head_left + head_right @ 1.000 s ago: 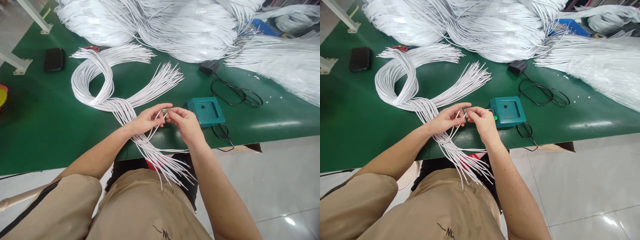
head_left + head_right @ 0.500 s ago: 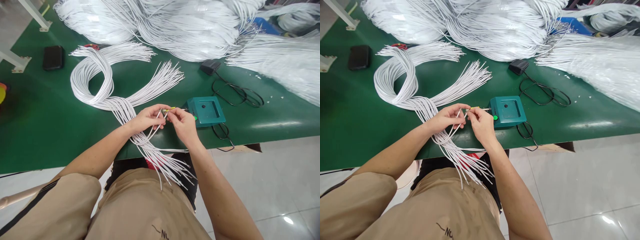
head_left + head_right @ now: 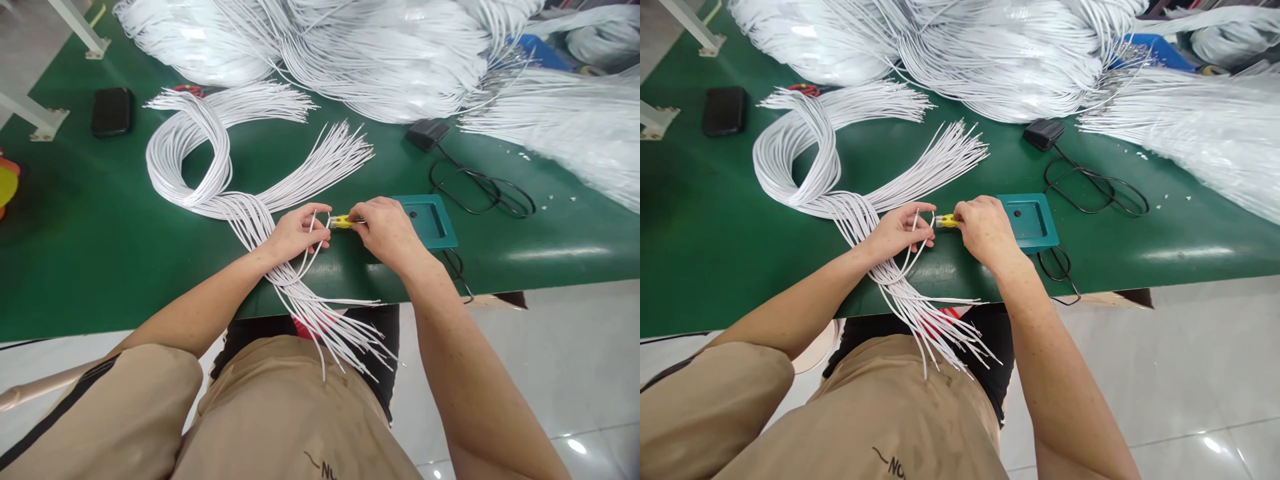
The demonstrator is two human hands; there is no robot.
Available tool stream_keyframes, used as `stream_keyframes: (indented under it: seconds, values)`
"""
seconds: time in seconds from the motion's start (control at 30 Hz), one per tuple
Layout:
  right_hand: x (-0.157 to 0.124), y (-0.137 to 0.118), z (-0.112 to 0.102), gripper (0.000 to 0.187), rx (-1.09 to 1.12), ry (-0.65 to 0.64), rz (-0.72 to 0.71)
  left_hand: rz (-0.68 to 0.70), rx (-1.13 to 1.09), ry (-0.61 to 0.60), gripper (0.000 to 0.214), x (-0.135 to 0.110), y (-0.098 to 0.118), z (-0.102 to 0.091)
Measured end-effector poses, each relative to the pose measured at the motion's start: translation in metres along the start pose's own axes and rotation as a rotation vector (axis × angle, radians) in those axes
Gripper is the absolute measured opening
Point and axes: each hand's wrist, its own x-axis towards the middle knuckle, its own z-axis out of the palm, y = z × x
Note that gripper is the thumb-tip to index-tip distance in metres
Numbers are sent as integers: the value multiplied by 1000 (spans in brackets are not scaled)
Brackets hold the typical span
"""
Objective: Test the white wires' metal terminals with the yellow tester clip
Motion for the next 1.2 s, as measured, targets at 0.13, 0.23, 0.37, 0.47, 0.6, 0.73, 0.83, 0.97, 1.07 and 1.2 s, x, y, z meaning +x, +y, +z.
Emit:
stream_keyframes:
  seconds: [0.13, 0.23, 0.37, 0.47, 0.6, 0.73, 0.83, 0.97, 1.07, 1.2]
  values:
    - [0, 2, 1, 17, 7, 9, 6, 11, 52, 23, 50, 1, -4, 1]
    - [0, 1, 1, 21, -8, 12, 51, 27, 99, 49, 48, 0, -6, 3]
    - [1, -1, 1, 23, -21, 19, 83, 32, 174, 69, 48, -1, -6, 5]
    - [0, -2, -1, 22, 2, 7, 83, 40, 211, 71, 48, -2, -6, 6]
    - [-8, 1, -2, 19, 6, 94, 73, 38, 199, 58, 49, -3, -5, 5]
    - [-19, 11, 5, 36, -123, 312, 297, 29, 155, 32, 50, -1, -6, 3]
    - [-22, 17, 12, 43, -165, 327, 352, 15, 113, 13, 50, 0, -6, 0]
    - [-23, 5, 8, 39, -122, 330, 313, 21, 61, -2, 54, 1, -1, -5]
    - [-27, -25, -1, 32, 89, 294, 110, 55, -17, -14, 62, 2, 3, -8]
    - [-34, -70, -4, 24, 161, 114, -312, 60, -58, -34, 47, 2, 6, -12]
